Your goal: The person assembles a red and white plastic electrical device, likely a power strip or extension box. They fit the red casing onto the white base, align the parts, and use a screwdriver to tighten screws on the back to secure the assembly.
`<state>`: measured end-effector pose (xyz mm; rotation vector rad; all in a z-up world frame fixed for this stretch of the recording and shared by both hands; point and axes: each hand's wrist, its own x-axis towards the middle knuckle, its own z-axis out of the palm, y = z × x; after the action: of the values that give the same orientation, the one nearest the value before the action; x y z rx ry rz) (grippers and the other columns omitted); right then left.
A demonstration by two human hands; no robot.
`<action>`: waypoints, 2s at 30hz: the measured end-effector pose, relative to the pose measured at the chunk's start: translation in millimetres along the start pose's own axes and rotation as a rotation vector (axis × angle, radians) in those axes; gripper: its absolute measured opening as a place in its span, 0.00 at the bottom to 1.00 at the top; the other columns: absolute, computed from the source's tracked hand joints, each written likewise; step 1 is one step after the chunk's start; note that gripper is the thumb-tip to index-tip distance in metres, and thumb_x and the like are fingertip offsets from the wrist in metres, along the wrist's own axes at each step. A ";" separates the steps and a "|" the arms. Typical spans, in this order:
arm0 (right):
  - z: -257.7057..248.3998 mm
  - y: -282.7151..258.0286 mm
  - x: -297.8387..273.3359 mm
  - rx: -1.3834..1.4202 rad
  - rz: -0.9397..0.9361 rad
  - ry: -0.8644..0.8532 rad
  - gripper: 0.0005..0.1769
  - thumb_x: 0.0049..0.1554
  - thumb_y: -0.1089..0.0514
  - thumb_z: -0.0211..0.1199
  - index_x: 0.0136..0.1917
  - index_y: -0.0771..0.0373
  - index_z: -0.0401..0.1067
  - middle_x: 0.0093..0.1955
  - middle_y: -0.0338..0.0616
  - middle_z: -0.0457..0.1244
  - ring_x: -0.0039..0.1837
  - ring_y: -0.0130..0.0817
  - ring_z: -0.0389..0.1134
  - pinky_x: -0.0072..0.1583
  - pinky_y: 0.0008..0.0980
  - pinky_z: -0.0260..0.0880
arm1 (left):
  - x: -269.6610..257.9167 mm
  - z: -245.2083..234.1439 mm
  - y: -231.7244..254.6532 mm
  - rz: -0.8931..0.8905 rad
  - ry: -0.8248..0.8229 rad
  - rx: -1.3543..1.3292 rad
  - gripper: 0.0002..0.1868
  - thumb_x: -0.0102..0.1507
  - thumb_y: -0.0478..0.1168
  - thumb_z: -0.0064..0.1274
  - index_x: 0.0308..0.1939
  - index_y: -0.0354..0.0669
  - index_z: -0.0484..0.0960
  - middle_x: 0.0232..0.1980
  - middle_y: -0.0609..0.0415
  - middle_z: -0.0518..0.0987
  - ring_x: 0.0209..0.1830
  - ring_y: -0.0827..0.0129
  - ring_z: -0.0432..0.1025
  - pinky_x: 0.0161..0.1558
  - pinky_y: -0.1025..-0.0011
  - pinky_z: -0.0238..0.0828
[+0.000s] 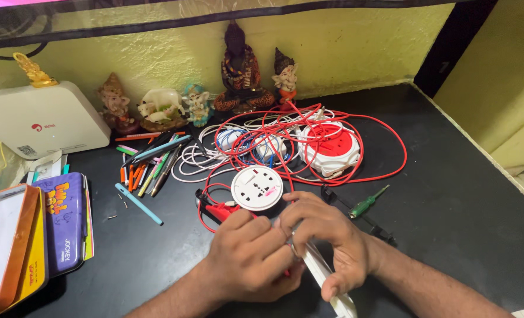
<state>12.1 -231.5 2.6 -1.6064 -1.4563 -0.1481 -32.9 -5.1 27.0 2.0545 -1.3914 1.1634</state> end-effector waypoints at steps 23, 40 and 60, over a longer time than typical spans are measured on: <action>23.0 -4.7 -10.3 0.834 0.539 -0.228 0.47 0.49 0.31 0.68 0.66 0.69 0.64 0.58 0.41 0.65 0.58 0.25 0.68 0.61 0.26 0.69 | -5.4 -1.8 10.2 0.111 -0.113 0.001 0.10 0.50 0.45 0.57 0.28 0.50 0.72 0.30 0.64 0.69 0.31 0.74 0.70 0.30 0.69 0.52; -3.7 -1.6 -7.6 0.814 0.540 -0.187 0.43 0.55 0.35 0.66 0.70 0.63 0.55 0.76 0.49 0.53 0.76 0.38 0.56 0.78 0.41 0.55 | -4.5 -11.1 5.5 -0.086 -0.079 -0.035 0.24 0.57 0.57 0.70 0.42 0.44 0.81 0.43 0.55 0.77 0.45 0.63 0.74 0.48 0.57 0.62; -9.0 2.9 2.3 0.729 0.624 -0.247 0.56 0.51 0.22 0.64 0.74 0.66 0.58 0.77 0.55 0.54 0.82 0.47 0.53 0.81 0.48 0.48 | -83.3 12.6 -12.2 -1.218 0.198 -0.564 0.10 0.64 0.31 0.56 0.50 0.39 0.79 0.48 0.53 0.84 0.52 0.57 0.80 0.55 0.59 0.75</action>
<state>19.5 -235.6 7.5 -1.3932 -0.9381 0.8655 -30.0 38.3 -46.2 1.7482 -0.1464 0.3423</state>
